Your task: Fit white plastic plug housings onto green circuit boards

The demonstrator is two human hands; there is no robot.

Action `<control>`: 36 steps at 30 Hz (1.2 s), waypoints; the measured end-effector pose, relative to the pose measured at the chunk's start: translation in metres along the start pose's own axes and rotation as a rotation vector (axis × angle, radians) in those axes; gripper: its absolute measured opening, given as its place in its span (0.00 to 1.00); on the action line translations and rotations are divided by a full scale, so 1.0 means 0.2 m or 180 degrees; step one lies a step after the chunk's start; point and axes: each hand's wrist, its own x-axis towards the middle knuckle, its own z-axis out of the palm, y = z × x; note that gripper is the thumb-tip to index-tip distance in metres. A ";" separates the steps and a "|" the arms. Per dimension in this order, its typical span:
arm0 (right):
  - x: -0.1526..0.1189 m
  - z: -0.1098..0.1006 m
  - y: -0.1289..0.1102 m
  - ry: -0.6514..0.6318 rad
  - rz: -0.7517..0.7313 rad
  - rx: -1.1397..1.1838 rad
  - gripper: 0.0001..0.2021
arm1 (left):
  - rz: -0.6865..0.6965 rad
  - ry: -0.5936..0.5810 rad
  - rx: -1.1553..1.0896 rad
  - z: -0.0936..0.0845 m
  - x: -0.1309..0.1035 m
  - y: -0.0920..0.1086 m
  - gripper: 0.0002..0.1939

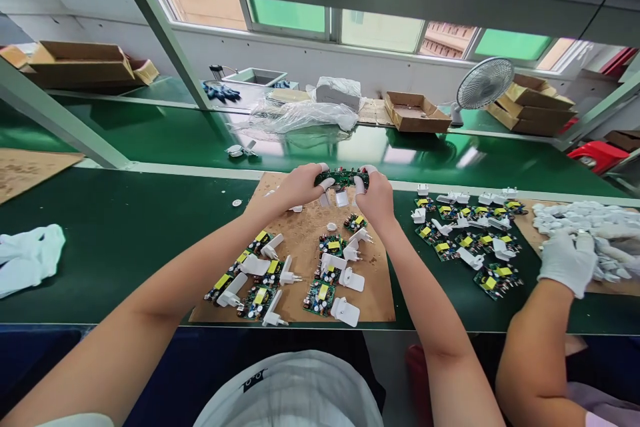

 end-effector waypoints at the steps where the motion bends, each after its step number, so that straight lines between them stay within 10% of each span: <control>1: 0.00 0.01 -0.01 0.0005 -0.0001 -0.0039 0.14 | -0.0007 -0.0012 0.0014 -0.01 0.00 0.00 0.15; 15: 0.10 0.03 0.08 -0.0823 0.0385 -0.0241 0.08 | -0.0975 0.0011 -0.1080 0.08 -0.02 -0.13 0.15; 27: 0.10 0.08 0.04 -0.1683 0.0818 0.1885 0.25 | -0.0880 -0.0497 -0.2500 0.12 0.03 -0.11 0.27; 36: 0.06 0.12 0.02 -0.1222 0.1073 0.2298 0.27 | -0.0527 -0.0377 -0.2469 0.05 0.01 -0.05 0.14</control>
